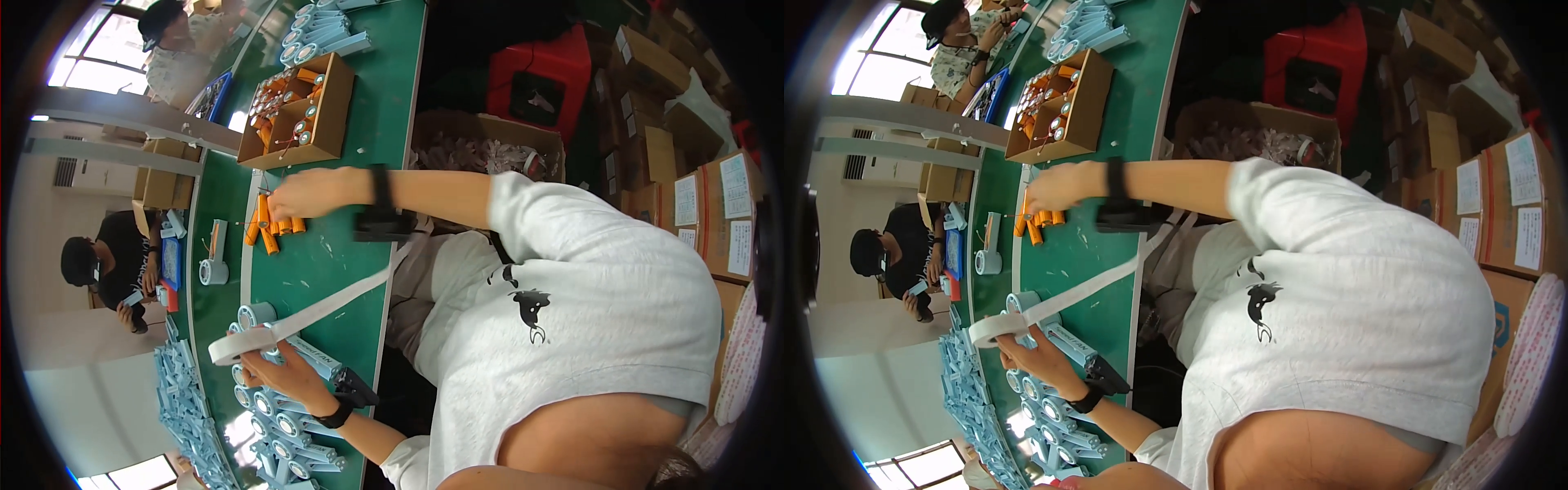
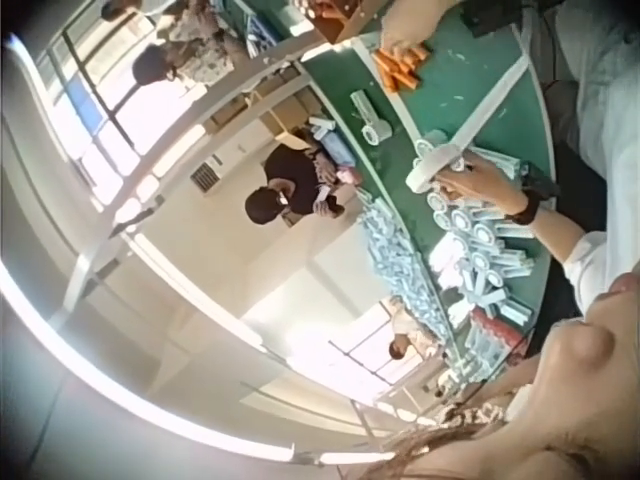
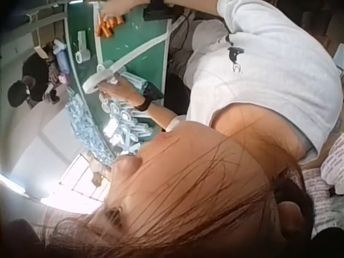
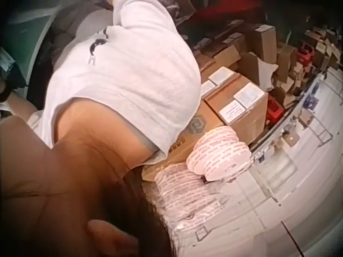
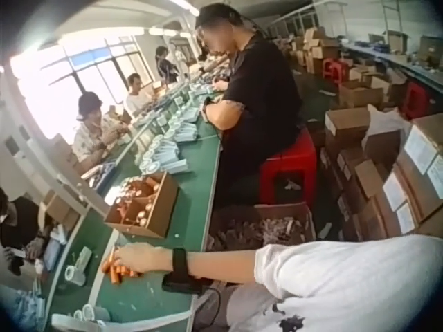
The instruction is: The person assembles fans by applying double-sided tape to batteries, pressing them into the fan housings, and tucking the wires inside. This process is repeated for multiple fans, which are then set aside on the table.
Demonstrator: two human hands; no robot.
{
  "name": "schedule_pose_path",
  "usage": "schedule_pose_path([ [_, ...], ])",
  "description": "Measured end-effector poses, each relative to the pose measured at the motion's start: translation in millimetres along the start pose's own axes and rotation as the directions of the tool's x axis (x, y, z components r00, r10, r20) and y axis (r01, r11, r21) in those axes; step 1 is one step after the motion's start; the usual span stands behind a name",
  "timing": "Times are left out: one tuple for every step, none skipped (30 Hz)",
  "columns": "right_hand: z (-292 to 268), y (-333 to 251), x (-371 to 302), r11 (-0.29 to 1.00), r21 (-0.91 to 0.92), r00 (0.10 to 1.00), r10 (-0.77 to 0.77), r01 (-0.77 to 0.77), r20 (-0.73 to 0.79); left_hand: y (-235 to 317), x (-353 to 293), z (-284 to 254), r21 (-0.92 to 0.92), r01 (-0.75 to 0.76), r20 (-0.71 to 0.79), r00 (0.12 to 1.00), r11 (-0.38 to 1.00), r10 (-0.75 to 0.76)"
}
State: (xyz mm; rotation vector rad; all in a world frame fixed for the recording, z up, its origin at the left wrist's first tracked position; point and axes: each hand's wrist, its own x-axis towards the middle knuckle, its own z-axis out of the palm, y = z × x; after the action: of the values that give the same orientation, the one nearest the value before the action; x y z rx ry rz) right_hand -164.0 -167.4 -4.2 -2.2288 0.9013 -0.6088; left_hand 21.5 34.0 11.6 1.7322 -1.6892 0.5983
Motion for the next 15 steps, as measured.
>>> schedule_pose_path([
  [2.8, -3.6, 16.5, 1.0, 0.018, 0.998, -0.019, 0.02, -0.067, 4.1, 1.1, 3.0, 0.041, -0.034, 0.017, 0.999, 0.999, 0.033],
  [9.0, -1.4, 20.5, 1.0, 0.022, 0.997, -0.013, 0.015, -0.07, 8.8, 2.1, 5.7, 0.08, -0.07, 0.036, 0.997, 0.994, 0.067],
  [17.2, -2.7, 25.6, 0.991, -0.132, 0.999, -0.007, 0.0, -0.054, 11.6, 4.0, 7.4, 0.082, -0.078, 0.041, 0.996, 0.994, 0.075],
  [24.7, -2.8, 29.4, 0.959, -0.283, 0.999, 0.005, -0.016, -0.04, 16.8, 5.1, 8.9, 0.038, -0.084, 0.062, 0.995, 0.996, 0.082],
  [30.2, -7.9, 33.0, 0.904, -0.427, 1.0, 0.011, -0.019, -0.022, 19.1, 4.1, 7.8, 0.002, -0.082, 0.08, 0.993, 0.997, 0.082],
  [30.5, -5.2, 31.7, 0.908, -0.419, 1.0, 0.009, -0.018, -0.024, 20.5, 3.0, 7.1, -0.036, -0.08, 0.1, 0.992, 0.996, 0.083],
  [27.7, 4.3, 24.2, 0.934, -0.357, 0.998, -0.021, -0.001, -0.058, 21.5, 1.6, 6.8, -0.03, -0.084, 0.104, 0.991, 0.996, 0.087],
  [24.0, 11.9, 14.1, 0.953, -0.301, 0.995, -0.048, 0.019, -0.09, 23.8, -1.3, 8.1, -0.097, -0.064, 0.117, 0.99, 0.993, 0.075],
  [19.6, 19.2, 2.5, 0.952, -0.305, 0.995, -0.048, 0.02, -0.085, 27.7, -3.8, 11.8, -0.166, -0.038, 0.13, 0.99, 0.985, 0.06],
  [14.7, 25.4, -9.9, 0.987, -0.143, 0.977, -0.099, 0.072, -0.189, 28.8, -5.0, 15.3, -0.235, -0.011, 0.144, 0.989, 0.972, 0.046],
  [9.9, 28.1, -19.8, 0.99, 0.019, 0.946, -0.128, 0.139, -0.296, 30.4, -5.4, 16.3, -0.237, -0.004, 0.145, 0.989, 0.971, 0.039],
  [10.0, 29.5, -25.0, 0.991, 0.016, 0.95, -0.123, 0.133, -0.287, 30.4, -7.2, 18.8, -0.244, 0.009, 0.179, 0.983, 0.97, 0.036],
  [11.3, 29.9, -29.5, 0.969, 0.066, 0.917, -0.202, 0.239, -0.343, 30.4, -9.1, 21.2, -0.251, 0.023, 0.214, 0.976, 0.968, 0.032],
  [12.1, 26.8, -33.4, 0.933, 0.11, 0.873, -0.274, 0.343, -0.404, 29.5, -9.7, 22.5, -0.257, 0.035, 0.248, 0.968, 0.966, 0.031],
  [12.7, 23.0, -37.7, 0.883, 0.147, 0.819, -0.336, 0.446, -0.466, 29.0, -10.3, 23.4, -0.261, 0.044, 0.252, 0.967, 0.964, 0.024],
])
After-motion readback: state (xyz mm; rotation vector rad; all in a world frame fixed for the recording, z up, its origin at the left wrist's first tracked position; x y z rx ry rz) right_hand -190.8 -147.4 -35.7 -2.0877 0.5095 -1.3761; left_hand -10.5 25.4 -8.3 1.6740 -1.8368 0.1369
